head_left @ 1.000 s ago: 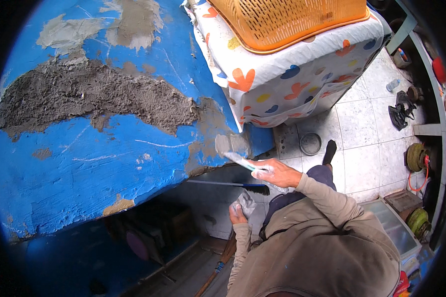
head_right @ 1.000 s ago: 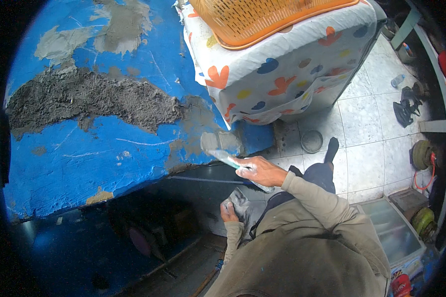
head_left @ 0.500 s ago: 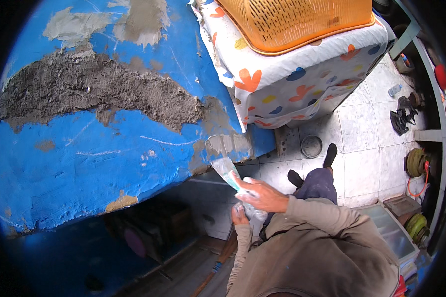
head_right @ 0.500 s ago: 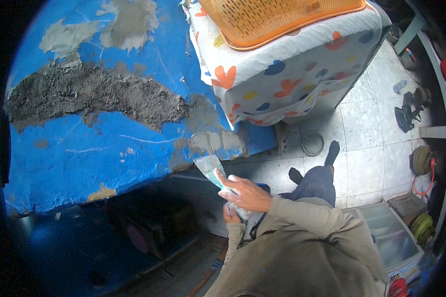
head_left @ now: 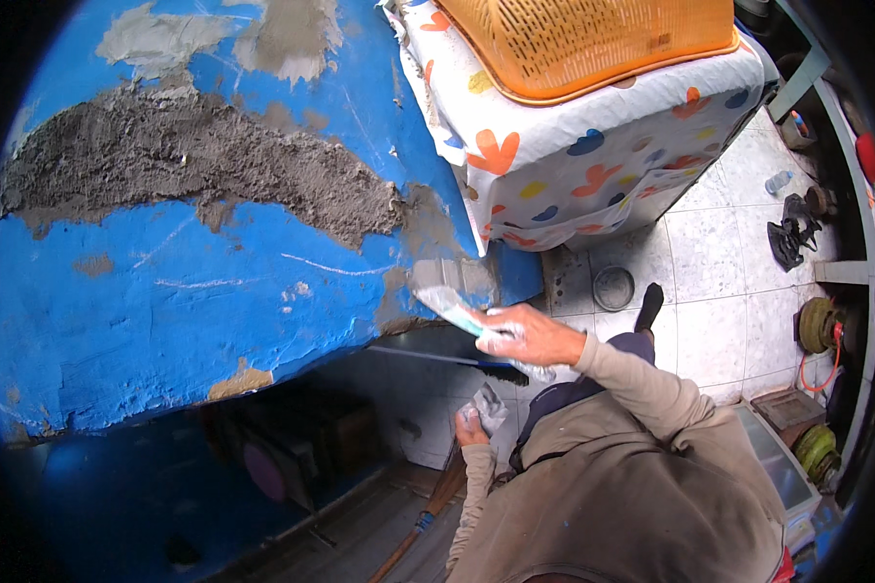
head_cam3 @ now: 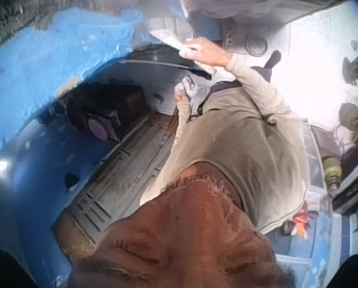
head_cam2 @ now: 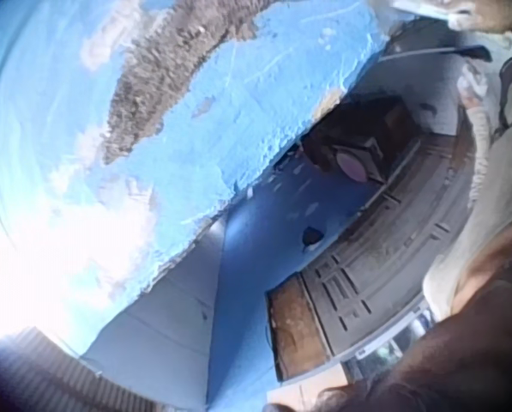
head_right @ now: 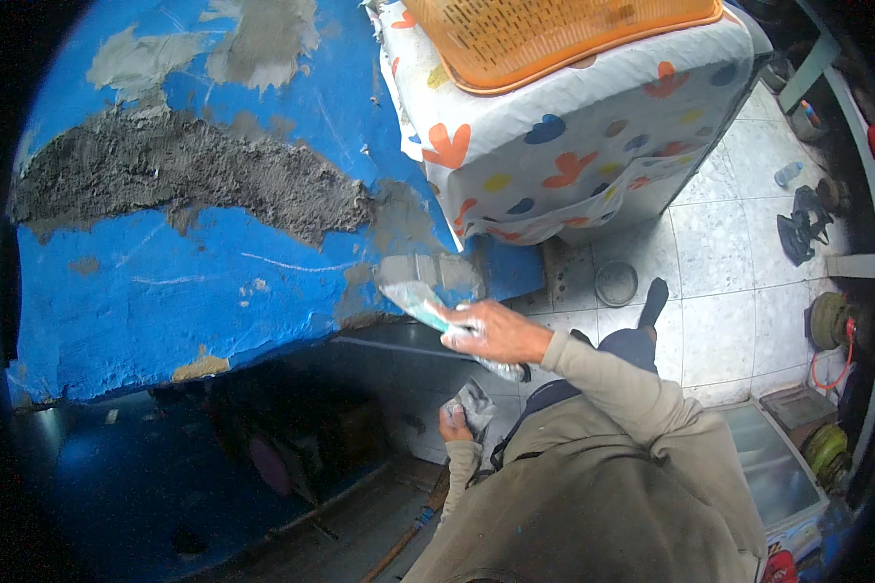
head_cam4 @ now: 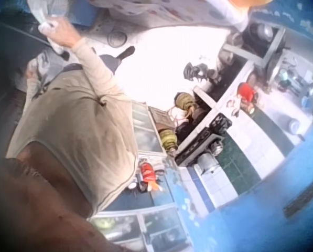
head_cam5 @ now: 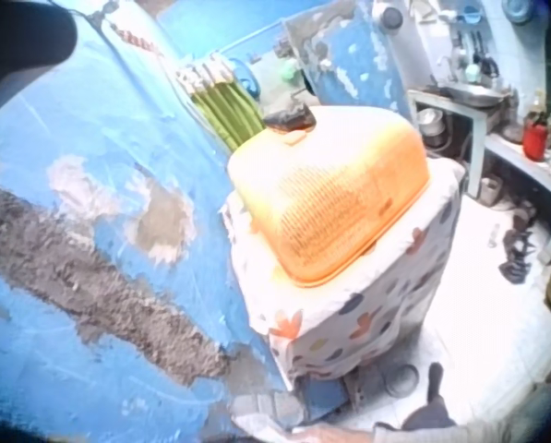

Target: The person applies plaster to a damaged blue wall using a trowel and a hawk. They repeatedly scoop plaster from a bucket and smooth it onto the wall surface.

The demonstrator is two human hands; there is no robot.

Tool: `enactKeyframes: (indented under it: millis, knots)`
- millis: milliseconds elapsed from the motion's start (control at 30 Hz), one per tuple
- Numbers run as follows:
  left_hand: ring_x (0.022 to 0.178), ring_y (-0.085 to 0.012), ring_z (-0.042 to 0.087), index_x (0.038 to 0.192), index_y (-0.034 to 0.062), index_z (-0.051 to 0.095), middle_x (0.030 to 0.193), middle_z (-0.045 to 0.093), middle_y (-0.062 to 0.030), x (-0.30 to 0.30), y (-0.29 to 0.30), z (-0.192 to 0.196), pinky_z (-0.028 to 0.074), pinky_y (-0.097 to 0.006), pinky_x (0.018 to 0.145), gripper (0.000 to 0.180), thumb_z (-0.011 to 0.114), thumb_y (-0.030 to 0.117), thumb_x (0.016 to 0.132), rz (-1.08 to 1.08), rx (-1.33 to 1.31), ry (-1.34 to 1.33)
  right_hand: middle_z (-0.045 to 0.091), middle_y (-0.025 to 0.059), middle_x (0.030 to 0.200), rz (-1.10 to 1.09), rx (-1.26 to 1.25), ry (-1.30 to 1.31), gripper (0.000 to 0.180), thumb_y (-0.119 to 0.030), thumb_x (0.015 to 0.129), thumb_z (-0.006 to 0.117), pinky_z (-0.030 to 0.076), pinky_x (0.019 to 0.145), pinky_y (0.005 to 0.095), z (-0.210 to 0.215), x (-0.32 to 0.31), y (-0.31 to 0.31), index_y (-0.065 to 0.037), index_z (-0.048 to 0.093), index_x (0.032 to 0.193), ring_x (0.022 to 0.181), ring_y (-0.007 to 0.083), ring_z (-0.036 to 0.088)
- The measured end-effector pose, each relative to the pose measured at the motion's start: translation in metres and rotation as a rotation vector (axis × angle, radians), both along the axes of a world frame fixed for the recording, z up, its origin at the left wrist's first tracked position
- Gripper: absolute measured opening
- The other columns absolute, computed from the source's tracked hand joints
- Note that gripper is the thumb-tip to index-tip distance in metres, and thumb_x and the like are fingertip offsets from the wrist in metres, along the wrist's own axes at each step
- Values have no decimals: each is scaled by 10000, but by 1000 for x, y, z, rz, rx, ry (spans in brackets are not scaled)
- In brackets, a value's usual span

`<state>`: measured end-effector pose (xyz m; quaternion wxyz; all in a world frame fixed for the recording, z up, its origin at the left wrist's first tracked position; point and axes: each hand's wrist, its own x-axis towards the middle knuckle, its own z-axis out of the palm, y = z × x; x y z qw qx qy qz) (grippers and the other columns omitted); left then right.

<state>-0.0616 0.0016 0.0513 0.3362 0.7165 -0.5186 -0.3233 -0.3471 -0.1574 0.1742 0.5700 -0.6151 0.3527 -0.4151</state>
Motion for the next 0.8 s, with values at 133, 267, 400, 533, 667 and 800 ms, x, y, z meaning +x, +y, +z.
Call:
enactKeyframes:
  millis: [133, 267, 400, 533, 667, 800]
  knots:
    - [872, -215, 546, 1066, -37, 568, 963, 624, -141, -9, -14, 9, 448, -352, 822, 267, 533, 211, 972, -22, -20, 13, 653, 260, 1045, 73, 76, 43, 595, -347, 920, 576, 465, 821, 407, 7, -11, 20, -70, 437, 1428, 857, 355, 641]
    - [881, -219, 546, 1089, -41, 561, 979, 618, -142, -3, -20, 9, 448, -348, 830, 263, 543, 190, 967, -7, -28, 33, 658, 225, 1083, -133, 96, 34, 543, -270, 926, 604, 457, 867, 311, -17, -10, -2, 12, 471, 1371, 893, 157, 580]
    - [859, -217, 549, 1081, -40, 564, 958, 624, -140, 9, -4, -1, 451, -355, 813, 287, 546, 222, 966, 19, -27, -37, 650, 235, 1124, -114, 171, 70, 573, -294, 918, 614, 458, 866, 303, -19, -9, -21, 12, 461, 1377, 917, 158, 596]
    - [854, -219, 552, 1064, -46, 565, 952, 629, -146, 16, 11, -12, 453, -364, 803, 335, 548, 274, 967, 40, -8, 23, 629, 252, 1184, 0, 144, 83, 567, -292, 917, 610, 457, 882, 305, -27, -8, -5, -3, 462, 1381, 949, 193, 625]
    - [873, -232, 550, 1066, -48, 561, 965, 626, -152, 2, 3, 1, 449, -368, 814, 339, 548, 277, 972, 14, 31, -9, 614, 224, 1251, 47, 126, 113, 544, -289, 923, 603, 449, 921, 325, -35, -13, 16, 15, 487, 1359, 1007, 219, 630]
    - [858, -234, 547, 1052, -44, 564, 950, 625, -152, -6, -5, 10, 445, -370, 803, 330, 544, 277, 975, 67, 0, 22, 615, 274, 1196, -140, 179, -7, 547, -338, 930, 584, 452, 896, 352, -43, -9, -5, -66, 483, 1394, 978, 270, 633]
